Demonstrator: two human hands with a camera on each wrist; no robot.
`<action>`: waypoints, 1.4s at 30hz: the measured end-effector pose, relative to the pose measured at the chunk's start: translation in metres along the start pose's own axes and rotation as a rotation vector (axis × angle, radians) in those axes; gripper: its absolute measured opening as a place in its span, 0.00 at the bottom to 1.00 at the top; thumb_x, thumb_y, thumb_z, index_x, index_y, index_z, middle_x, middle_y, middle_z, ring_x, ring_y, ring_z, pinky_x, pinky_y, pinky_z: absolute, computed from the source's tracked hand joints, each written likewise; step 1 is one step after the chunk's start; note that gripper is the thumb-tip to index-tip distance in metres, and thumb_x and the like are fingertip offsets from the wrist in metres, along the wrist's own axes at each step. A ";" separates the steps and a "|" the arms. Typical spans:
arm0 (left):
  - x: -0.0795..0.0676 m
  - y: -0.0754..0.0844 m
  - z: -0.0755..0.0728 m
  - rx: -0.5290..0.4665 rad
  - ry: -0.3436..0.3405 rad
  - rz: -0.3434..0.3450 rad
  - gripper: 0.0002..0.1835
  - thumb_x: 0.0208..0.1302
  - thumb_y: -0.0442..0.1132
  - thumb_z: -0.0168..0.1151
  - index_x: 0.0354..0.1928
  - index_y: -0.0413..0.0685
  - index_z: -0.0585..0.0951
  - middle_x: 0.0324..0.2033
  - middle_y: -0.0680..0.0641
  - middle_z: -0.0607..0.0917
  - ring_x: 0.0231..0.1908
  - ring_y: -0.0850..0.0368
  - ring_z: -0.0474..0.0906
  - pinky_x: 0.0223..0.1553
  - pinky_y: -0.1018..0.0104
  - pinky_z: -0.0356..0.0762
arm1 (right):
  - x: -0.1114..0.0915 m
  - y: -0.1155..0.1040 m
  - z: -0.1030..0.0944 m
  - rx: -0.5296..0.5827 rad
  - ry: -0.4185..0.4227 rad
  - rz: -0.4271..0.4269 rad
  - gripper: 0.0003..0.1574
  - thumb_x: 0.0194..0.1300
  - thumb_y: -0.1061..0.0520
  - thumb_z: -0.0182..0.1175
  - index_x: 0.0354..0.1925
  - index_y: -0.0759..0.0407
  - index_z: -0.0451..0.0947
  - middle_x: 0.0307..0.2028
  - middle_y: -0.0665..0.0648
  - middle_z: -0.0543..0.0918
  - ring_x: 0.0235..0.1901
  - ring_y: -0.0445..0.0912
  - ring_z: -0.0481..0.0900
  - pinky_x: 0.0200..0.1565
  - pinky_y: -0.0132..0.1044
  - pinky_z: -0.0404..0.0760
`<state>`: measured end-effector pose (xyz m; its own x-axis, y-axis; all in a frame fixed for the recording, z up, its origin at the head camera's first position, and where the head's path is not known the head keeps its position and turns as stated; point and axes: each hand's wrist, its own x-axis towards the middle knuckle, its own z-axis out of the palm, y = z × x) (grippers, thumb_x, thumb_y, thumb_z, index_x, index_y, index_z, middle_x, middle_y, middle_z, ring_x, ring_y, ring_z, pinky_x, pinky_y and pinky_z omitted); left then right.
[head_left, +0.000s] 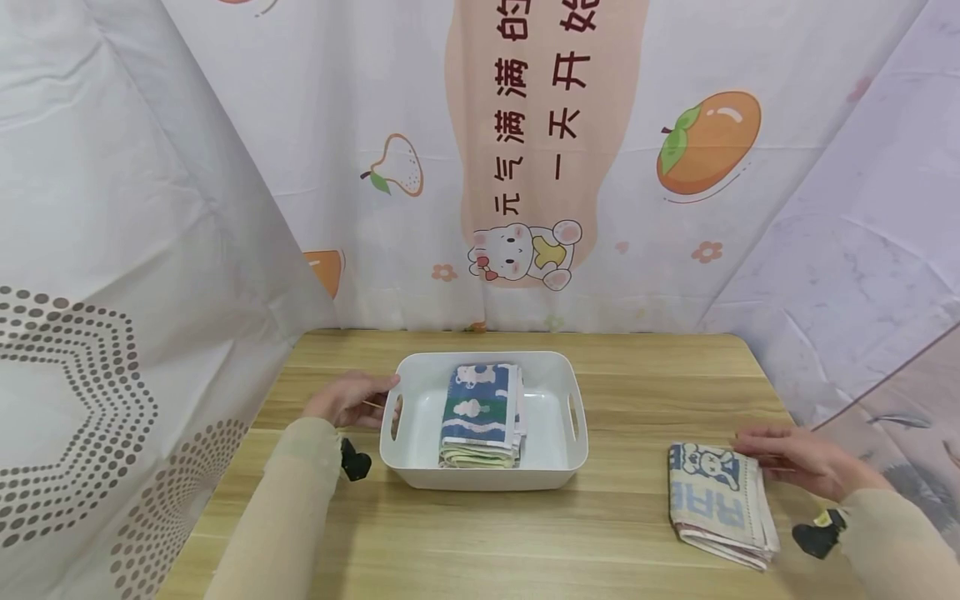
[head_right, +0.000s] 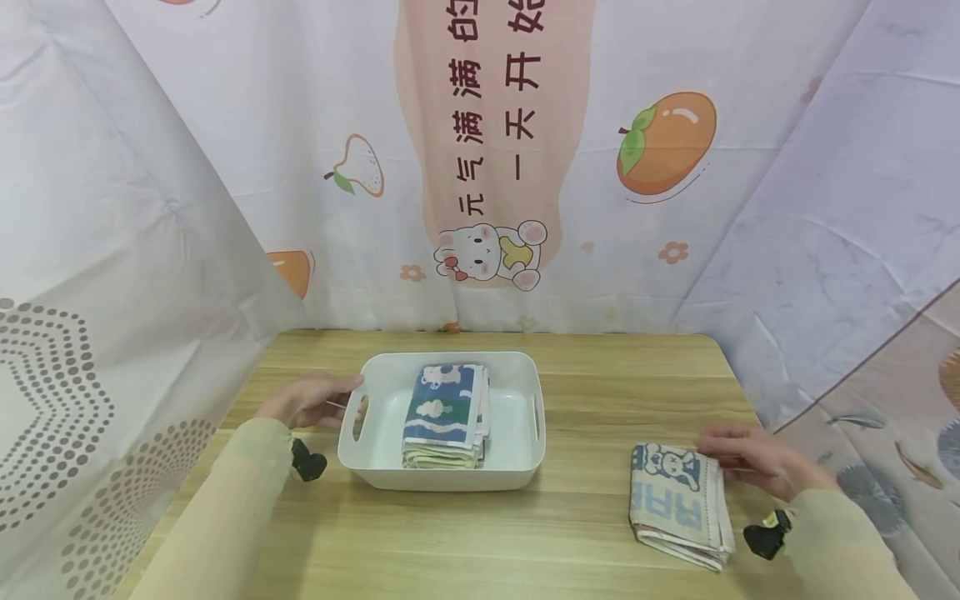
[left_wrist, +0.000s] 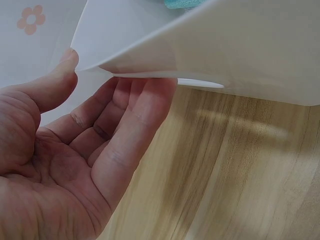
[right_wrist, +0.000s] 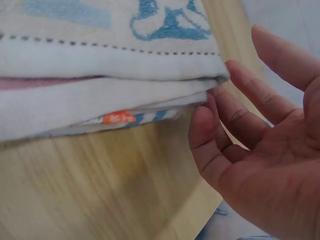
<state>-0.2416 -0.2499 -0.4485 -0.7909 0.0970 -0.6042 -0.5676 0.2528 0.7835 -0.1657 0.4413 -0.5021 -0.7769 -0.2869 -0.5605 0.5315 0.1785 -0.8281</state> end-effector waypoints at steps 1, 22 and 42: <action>0.000 0.000 0.000 0.000 -0.001 0.001 0.23 0.66 0.50 0.58 0.47 0.33 0.77 0.39 0.37 0.81 0.35 0.47 0.82 0.40 0.53 0.81 | 0.000 0.002 0.000 -0.014 0.004 0.003 0.13 0.71 0.56 0.52 0.50 0.56 0.78 0.43 0.51 0.83 0.42 0.44 0.79 0.45 0.41 0.78; 0.002 0.001 0.000 -0.002 -0.027 0.002 0.24 0.66 0.50 0.59 0.47 0.32 0.77 0.38 0.36 0.82 0.35 0.46 0.83 0.40 0.52 0.81 | -0.011 0.016 0.000 0.080 0.055 0.123 0.09 0.70 0.54 0.54 0.42 0.53 0.80 0.39 0.57 0.82 0.41 0.50 0.78 0.46 0.50 0.79; 0.000 0.000 -0.002 -0.006 -0.020 0.000 0.24 0.65 0.51 0.59 0.49 0.33 0.77 0.39 0.37 0.81 0.36 0.46 0.82 0.40 0.52 0.81 | -0.013 0.018 0.001 0.194 -0.084 0.106 0.14 0.72 0.61 0.48 0.48 0.64 0.77 0.43 0.63 0.81 0.46 0.56 0.79 0.51 0.55 0.75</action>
<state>-0.2423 -0.2517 -0.4486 -0.7865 0.1159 -0.6066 -0.5686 0.2473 0.7845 -0.1460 0.4476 -0.5098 -0.6868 -0.3552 -0.6342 0.6696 0.0302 -0.7421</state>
